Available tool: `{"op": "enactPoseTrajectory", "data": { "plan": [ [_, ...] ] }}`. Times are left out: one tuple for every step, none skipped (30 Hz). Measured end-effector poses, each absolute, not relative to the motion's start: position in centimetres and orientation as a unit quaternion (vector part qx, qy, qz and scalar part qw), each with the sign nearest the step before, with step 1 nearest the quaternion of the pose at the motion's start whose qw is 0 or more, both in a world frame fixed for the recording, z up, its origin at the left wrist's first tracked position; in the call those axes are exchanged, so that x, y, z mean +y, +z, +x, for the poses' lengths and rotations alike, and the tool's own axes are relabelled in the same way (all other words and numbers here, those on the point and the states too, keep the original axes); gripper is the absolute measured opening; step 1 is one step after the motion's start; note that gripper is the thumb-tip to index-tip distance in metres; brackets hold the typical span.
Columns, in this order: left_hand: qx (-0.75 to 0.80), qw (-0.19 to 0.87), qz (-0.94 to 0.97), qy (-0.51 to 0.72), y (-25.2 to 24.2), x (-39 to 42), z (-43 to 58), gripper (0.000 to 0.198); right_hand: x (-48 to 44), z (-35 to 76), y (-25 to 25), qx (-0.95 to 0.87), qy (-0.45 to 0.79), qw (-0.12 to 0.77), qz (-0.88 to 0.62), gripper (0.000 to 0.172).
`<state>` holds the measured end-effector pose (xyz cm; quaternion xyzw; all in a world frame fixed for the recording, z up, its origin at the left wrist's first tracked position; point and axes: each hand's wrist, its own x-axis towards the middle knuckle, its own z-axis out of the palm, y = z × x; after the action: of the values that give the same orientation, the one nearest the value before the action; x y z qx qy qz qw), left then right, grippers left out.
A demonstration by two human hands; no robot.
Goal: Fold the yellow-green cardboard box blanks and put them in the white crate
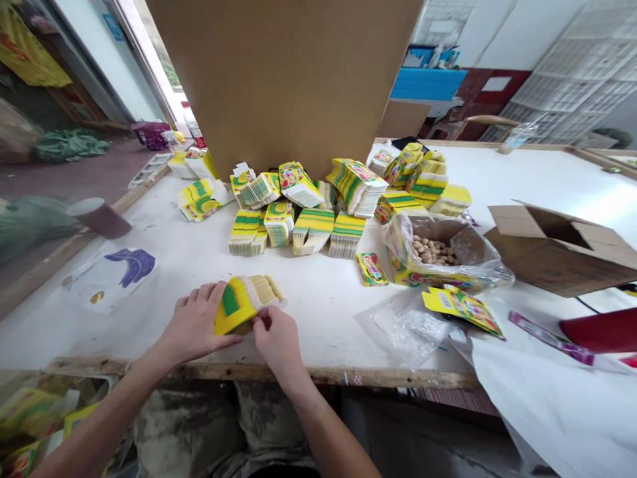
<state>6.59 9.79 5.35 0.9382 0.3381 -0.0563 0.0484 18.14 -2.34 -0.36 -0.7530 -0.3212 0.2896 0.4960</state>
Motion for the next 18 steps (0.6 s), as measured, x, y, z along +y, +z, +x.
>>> {"op": "enactPoseTrajectory", "data": {
  "plan": [
    [0.338,0.048,0.938,-0.056,5.34,9.73,6.62,0.095,-2.17,18.15,-0.37,-0.315,0.287,0.495,-0.757,0.014],
    [0.341,0.047,0.937,-0.057,5.33,9.67,6.64,0.094,-2.0,18.16,-0.36,-0.31,0.285,0.494,-0.76,0.014],
    [0.343,0.046,0.936,-0.058,5.3,9.61,6.66,0.093,-1.85,18.17,-0.32,-0.304,0.283,0.493,-0.764,0.014],
    [0.345,0.043,0.936,-0.057,5.26,9.55,6.69,0.092,-1.69,18.16,-0.25,-0.299,0.279,0.493,-0.768,0.014],
    [0.347,0.04,0.935,-0.055,5.2,9.5,6.71,0.091,-1.55,18.13,-0.16,-0.292,0.275,0.494,-0.771,0.013],
    [0.349,0.037,0.935,-0.05,5.12,9.45,6.72,0.091,-1.42,18.09,-0.05,-0.286,0.27,0.496,-0.774,0.012],
    [0.35,0.033,0.935,-0.045,5.03,9.41,6.73,0.092,-1.31,18.05,0.06,-0.279,0.265,0.499,-0.776,0.012],
    [0.351,0.031,0.935,-0.04,4.94,9.38,6.72,0.092,-1.24,18.01,0.15,-0.272,0.261,0.505,-0.777,0.011],
    [0.352,0.029,0.935,-0.036,4.87,9.36,6.71,0.092,-1.2,17.99,0.22,-0.264,0.259,0.513,-0.775,0.011],
    [0.353,0.029,0.934,-0.032,4.81,9.35,6.68,0.092,-1.21,17.99,0.24,-0.256,0.261,0.523,-0.77,0.011],
    [0.355,0.029,0.934,-0.029,4.78,9.35,6.65,0.091,-1.25,18.01,0.22,-0.248,0.266,0.534,-0.763,0.011],
    [0.357,0.03,0.933,-0.026,4.76,9.35,6.62,0.09,-1.33,18.05,0.15,-0.239,0.276,0.548,-0.753,0.011],
    [0.358,0.031,0.933,-0.024,4.77,9.35,6.58,0.09,-1.43,18.1,0.05,-0.229,0.291,0.563,-0.739,0.01],
    [0.358,0.032,0.933,-0.022,4.79,9.35,6.56,0.089,-1.53,18.15,-0.06,-0.217,0.311,0.579,-0.722,0.009],
    [0.358,0.033,0.933,-0.02,4.82,9.35,6.53,0.089,-1.64,18.19,-0.17,-0.204,0.336,0.596,-0.7,0.008],
    [0.357,0.033,0.933,-0.02,4.84,9.35,6.51,0.089,-1.73,18.2,-0.24,-0.189,0.363,0.613,-0.676,0.007],
    [0.357,0.033,0.933,-0.021,4.85,9.35,6.5,0.089,-1.8,18.19,-0.27,-0.171,0.391,0.629,-0.65,0.006],
    [0.356,0.033,0.933,-0.022,4.85,9.35,6.49,0.09,-1.84,18.15,-0.25,-0.152,0.418,0.643,-0.623,0.006]
  ]
}}
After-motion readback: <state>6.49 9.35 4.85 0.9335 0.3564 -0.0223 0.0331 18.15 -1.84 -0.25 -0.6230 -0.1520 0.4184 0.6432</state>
